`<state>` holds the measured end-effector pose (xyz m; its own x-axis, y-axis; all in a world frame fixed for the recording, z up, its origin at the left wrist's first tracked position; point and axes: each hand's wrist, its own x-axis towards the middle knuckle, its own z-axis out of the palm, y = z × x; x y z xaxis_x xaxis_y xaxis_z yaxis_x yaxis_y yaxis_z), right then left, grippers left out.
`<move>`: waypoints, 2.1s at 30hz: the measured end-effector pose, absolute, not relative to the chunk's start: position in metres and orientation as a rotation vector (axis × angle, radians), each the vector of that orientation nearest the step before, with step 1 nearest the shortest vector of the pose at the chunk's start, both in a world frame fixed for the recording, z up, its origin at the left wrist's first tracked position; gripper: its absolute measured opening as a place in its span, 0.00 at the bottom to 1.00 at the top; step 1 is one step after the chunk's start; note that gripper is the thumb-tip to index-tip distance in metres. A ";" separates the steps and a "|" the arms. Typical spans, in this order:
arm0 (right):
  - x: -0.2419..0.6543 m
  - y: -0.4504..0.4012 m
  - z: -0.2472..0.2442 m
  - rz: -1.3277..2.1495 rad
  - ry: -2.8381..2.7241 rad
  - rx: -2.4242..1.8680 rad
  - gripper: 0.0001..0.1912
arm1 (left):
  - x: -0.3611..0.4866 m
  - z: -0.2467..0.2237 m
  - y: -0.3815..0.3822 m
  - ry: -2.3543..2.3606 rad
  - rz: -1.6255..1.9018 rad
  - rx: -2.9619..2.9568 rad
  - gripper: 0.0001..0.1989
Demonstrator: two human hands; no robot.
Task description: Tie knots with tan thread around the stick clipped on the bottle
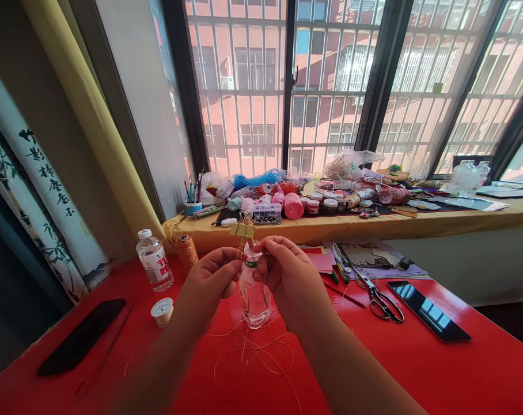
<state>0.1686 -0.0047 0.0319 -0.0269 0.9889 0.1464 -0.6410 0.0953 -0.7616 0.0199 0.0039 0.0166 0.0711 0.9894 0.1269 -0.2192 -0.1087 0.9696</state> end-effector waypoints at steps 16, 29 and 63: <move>0.171 0.005 0.038 1.394 -0.844 -0.566 0.15 | 0.021 0.012 0.005 0.936 1.333 1.239 0.10; 0.166 0.010 0.040 1.615 -0.599 -0.418 0.06 | 0.024 0.014 0.001 0.931 1.393 1.201 0.11; 0.192 0.019 0.017 0.828 -1.293 -1.034 0.14 | 0.026 0.017 -0.003 0.899 1.319 1.139 0.08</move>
